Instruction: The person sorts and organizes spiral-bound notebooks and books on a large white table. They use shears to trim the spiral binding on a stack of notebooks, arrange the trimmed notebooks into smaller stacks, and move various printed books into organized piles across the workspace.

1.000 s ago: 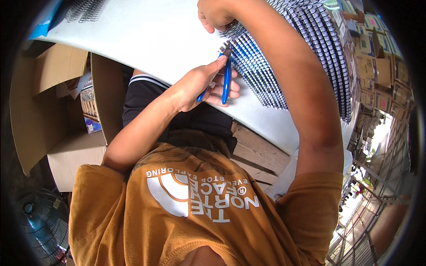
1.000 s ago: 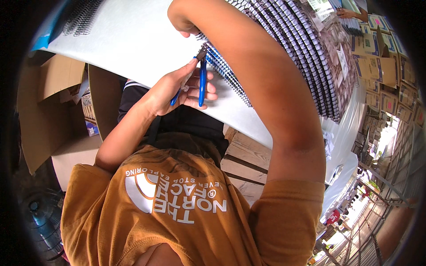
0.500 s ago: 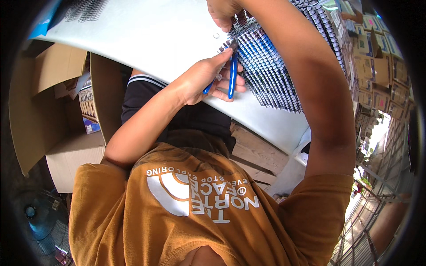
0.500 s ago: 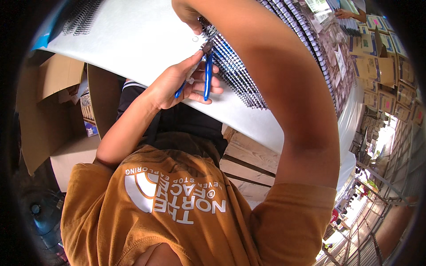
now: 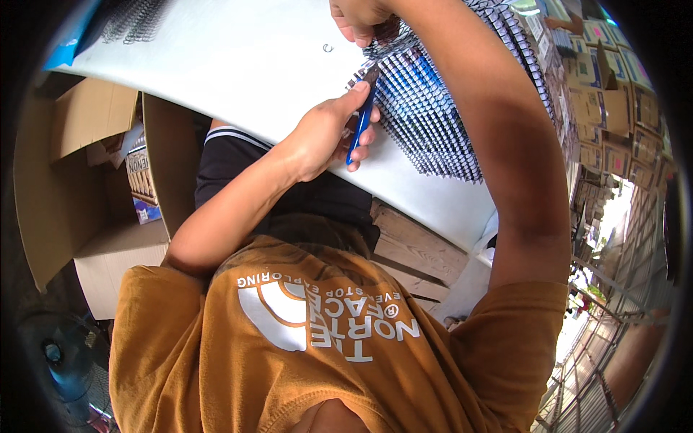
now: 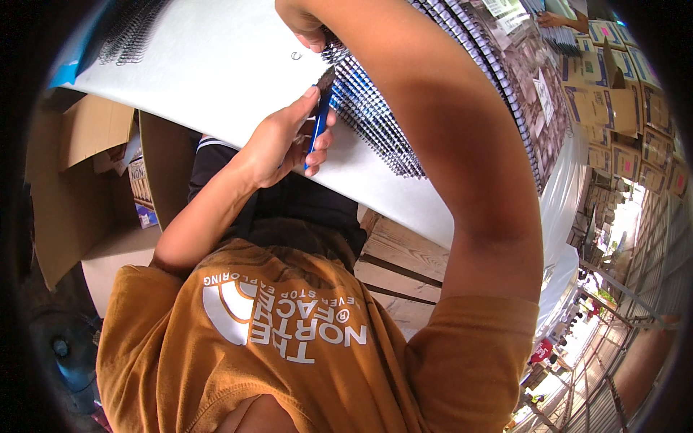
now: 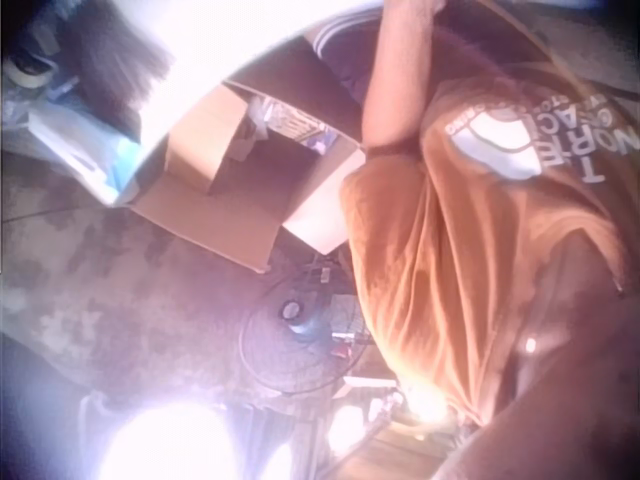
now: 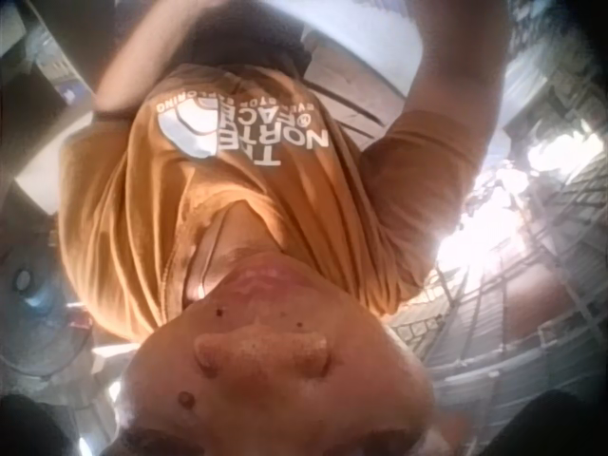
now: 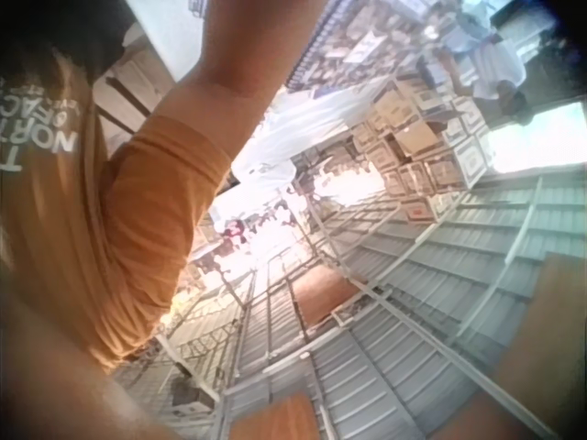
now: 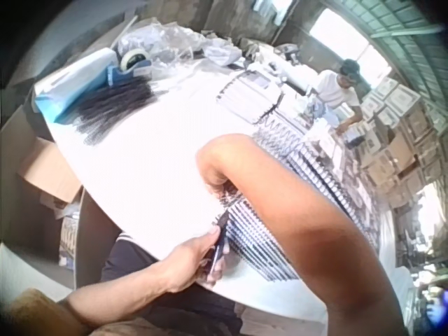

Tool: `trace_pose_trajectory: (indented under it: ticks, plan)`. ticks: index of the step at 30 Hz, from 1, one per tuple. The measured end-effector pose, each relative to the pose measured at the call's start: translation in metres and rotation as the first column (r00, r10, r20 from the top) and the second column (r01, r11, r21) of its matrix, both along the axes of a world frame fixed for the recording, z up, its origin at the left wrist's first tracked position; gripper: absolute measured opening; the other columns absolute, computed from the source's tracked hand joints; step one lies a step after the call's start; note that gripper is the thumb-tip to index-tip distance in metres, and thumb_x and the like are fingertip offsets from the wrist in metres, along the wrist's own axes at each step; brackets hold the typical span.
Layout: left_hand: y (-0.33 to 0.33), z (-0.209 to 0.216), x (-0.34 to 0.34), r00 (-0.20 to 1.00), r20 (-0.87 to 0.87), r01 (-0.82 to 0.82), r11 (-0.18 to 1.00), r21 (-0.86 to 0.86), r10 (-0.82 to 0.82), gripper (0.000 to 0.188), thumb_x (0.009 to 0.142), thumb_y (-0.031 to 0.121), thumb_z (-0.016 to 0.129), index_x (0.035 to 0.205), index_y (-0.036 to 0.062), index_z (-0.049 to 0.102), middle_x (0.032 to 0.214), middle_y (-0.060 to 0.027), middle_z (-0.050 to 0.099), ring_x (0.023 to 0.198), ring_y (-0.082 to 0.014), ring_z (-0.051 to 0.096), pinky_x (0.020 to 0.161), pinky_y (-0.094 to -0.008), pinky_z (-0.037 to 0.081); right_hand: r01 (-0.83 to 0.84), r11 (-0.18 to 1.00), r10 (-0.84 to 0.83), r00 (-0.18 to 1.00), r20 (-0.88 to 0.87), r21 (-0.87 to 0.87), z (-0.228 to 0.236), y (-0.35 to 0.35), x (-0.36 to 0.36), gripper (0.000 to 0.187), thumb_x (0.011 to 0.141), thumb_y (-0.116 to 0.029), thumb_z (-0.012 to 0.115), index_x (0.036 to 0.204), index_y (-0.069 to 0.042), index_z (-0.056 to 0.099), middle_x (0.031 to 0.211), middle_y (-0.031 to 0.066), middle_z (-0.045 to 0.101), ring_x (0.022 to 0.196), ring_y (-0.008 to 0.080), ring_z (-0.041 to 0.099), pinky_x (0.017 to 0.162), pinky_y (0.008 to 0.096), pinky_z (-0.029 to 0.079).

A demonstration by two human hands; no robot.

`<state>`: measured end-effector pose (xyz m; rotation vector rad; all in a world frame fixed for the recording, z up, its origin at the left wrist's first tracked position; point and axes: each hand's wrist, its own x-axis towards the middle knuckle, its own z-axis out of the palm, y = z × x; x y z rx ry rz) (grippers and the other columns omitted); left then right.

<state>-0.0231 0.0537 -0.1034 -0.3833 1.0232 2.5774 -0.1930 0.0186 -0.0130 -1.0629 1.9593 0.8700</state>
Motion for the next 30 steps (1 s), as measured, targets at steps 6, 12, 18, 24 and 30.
trace_pose_trajectory:
  ticks: [6, 12, 18, 24, 30]
  plan:
    - [0.004, 0.017, -0.009, 0.996, 0.060, -0.066, 0.997, -0.039, 0.068, 0.049, 0.098, 0.046, 0.027, 0.101, 0.0039, 0.052, 0.076, -0.0070, 0.056, 0.065, -0.0171, 0.058, 0.059, -0.0294, 0.051, 0.010, 1.000, -0.010, 1.000, -0.007, 0.015, 0.000, -0.002, 0.003, 0.010, 0.073, -0.012, 0.068, 0.078, -0.004, 0.070, 0.075, 0.0119, 0.066, 0.063, 0.0243, 0.059, 0.062, 0.0406, 0.047]
    - [-0.001, 0.008, 0.001, 1.000, -0.006, -0.004, 0.997, -0.075, 0.003, 0.053, 0.097, 0.048, 0.027, 0.111, 0.0035, 0.052, 0.087, -0.0125, 0.062, 0.079, -0.0230, 0.065, 0.064, -0.0295, 0.052, -0.050, 0.999, 0.051, 0.995, -0.082, 0.019, 0.018, -0.002, 0.014, 0.016, 0.074, -0.013, 0.067, 0.089, -0.009, 0.071, 0.091, 0.0126, 0.068, 0.077, 0.0260, 0.062, 0.071, 0.0418, 0.048]
    - [0.003, 0.011, -0.013, 0.998, -0.057, -0.046, 0.995, -0.089, 0.041, 0.056, 0.096, 0.051, 0.026, 0.111, 0.0037, 0.052, 0.092, -0.0145, 0.063, 0.080, -0.0223, 0.064, 0.068, -0.0308, 0.053, -0.094, 0.948, 0.138, 0.983, -0.125, 0.306, 0.038, -0.019, 0.028, 0.025, 0.076, -0.018, 0.066, 0.099, -0.009, 0.069, 0.104, 0.0119, 0.066, 0.090, 0.0271, 0.062, 0.082, 0.0395, 0.047]
    - [0.002, 0.012, 0.000, 0.999, -0.033, 0.007, 0.998, -0.065, -0.009, 0.053, 0.096, 0.050, 0.028, 0.107, 0.0038, 0.052, 0.085, -0.0106, 0.061, 0.083, -0.0233, 0.064, 0.068, -0.0318, 0.053, -0.094, 0.987, 0.110, 0.987, -0.121, 0.130, 0.048, -0.008, 0.017, 0.031, 0.078, -0.024, 0.067, 0.101, -0.002, 0.067, 0.105, 0.0116, 0.065, 0.089, 0.0263, 0.062, 0.083, 0.0386, 0.046]
    - [0.004, 0.018, -0.007, 0.997, -0.066, 0.023, 0.998, -0.057, -0.027, 0.059, 0.096, 0.052, 0.023, 0.112, 0.0024, 0.051, 0.091, -0.0121, 0.062, 0.094, -0.0256, 0.064, 0.074, -0.0362, 0.053, 0.089, 0.990, -0.085, 0.996, -0.036, 0.110, 0.050, -0.006, 0.012, 0.028, 0.081, -0.023, 0.066, 0.098, -0.001, 0.066, 0.100, 0.0122, 0.066, 0.085, 0.0233, 0.062, 0.080, 0.0369, 0.048]
